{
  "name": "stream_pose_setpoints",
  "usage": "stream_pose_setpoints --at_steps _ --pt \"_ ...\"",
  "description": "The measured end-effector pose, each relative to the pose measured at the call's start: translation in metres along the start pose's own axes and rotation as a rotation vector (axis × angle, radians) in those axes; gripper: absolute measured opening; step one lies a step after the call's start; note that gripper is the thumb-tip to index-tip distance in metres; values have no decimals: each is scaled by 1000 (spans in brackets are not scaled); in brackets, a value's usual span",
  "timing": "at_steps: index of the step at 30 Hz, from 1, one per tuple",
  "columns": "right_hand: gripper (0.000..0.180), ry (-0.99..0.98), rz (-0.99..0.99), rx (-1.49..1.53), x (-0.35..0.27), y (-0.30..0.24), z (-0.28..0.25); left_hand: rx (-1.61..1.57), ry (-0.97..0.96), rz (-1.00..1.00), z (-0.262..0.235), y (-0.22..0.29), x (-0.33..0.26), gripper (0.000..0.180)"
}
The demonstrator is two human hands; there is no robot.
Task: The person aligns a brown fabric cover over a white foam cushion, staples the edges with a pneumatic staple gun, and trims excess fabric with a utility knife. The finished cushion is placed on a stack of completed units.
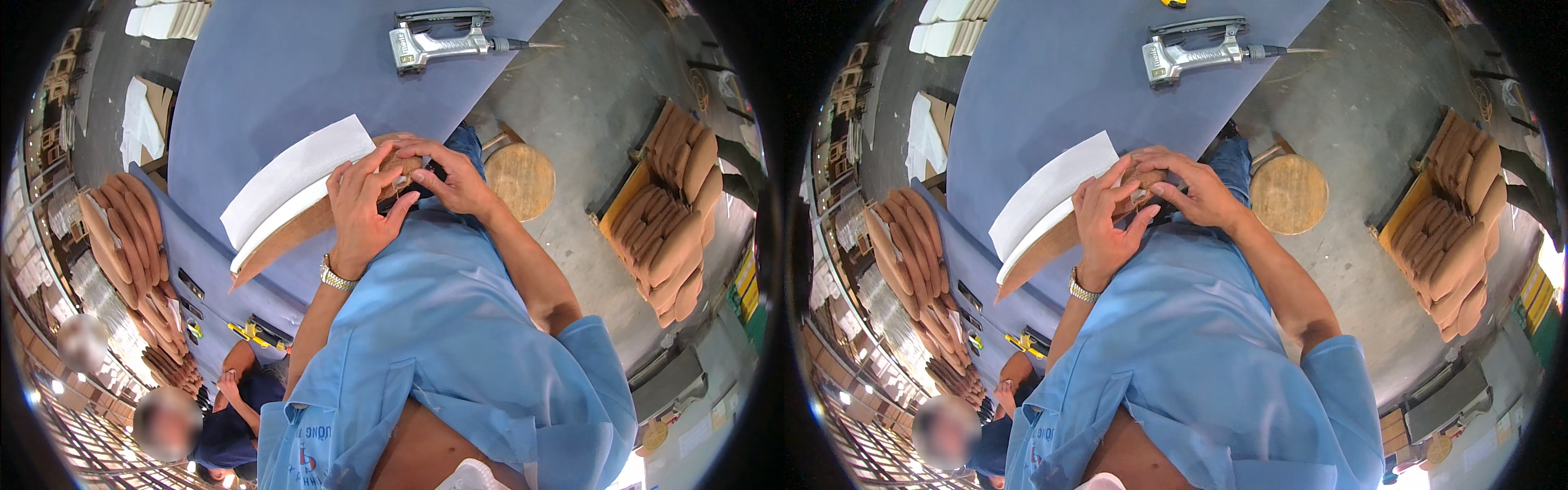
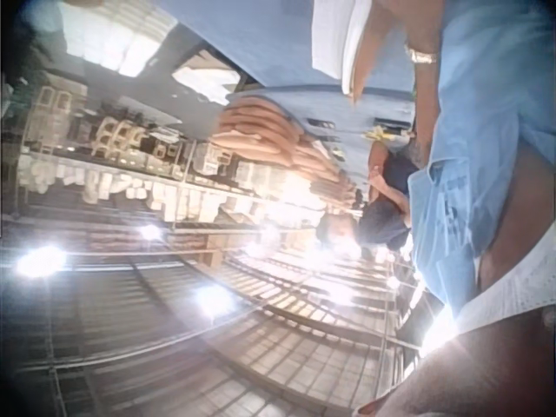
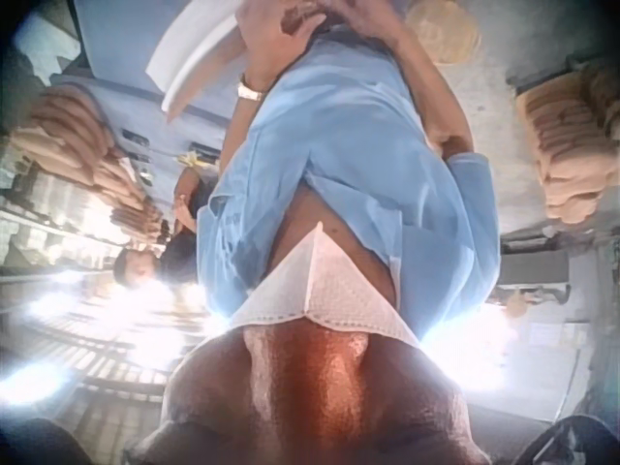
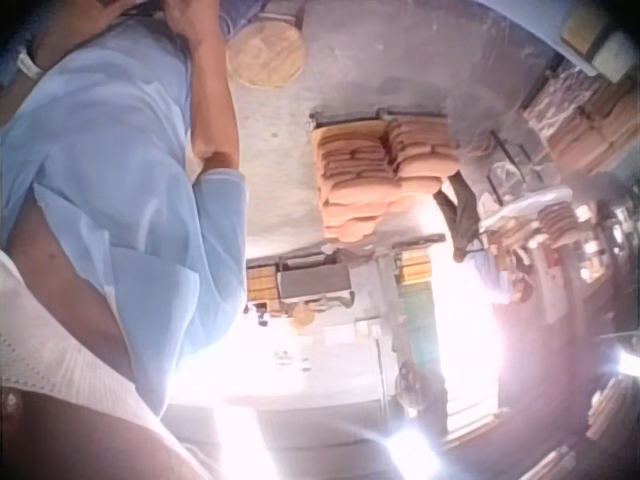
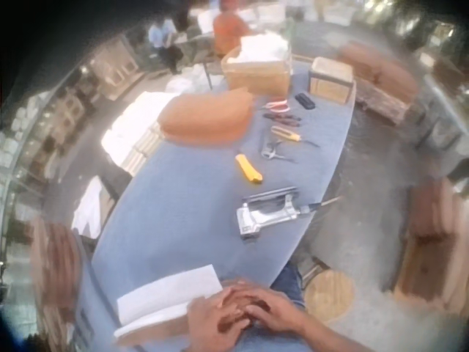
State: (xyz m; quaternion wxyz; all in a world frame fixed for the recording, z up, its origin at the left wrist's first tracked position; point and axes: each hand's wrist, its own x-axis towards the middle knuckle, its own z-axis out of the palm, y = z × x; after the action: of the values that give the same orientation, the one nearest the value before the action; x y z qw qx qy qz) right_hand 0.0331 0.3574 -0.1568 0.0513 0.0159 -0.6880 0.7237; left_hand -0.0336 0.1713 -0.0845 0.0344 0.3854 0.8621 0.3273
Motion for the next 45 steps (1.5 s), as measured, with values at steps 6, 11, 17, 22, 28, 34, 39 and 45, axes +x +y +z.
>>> stream_pose_setpoints --at_steps 6,11,17,22,28,34,39,45 --pt "33 29 -12 -36 -3 3 3 30 -47 17 -1 -1 0 32" --pt "34 30 -50 -54 -4 1 4 58 -48 -32 2 3 -1 30" --pt "35 62 -40 -53 -6 -1 6 86 -39 -15 4 6 0 23" --pt "35 67 -26 -46 -5 -4 7 57 -21 -3 3 4 -2 17" --pt "34 99 -76 -44 -3 -1 12 -18 12 -49 6 2 -3 17" --pt "33 130 -13 -79 -4 -3 15 -59 23 -122 6 2 -4 21" --pt "32 191 -41 -82 -2 1 21 -60 -30 -199 2 8 4 19" --pt "35 139 20 -49 -3 -1 19 -168 -77 -369 0 9 9 22"
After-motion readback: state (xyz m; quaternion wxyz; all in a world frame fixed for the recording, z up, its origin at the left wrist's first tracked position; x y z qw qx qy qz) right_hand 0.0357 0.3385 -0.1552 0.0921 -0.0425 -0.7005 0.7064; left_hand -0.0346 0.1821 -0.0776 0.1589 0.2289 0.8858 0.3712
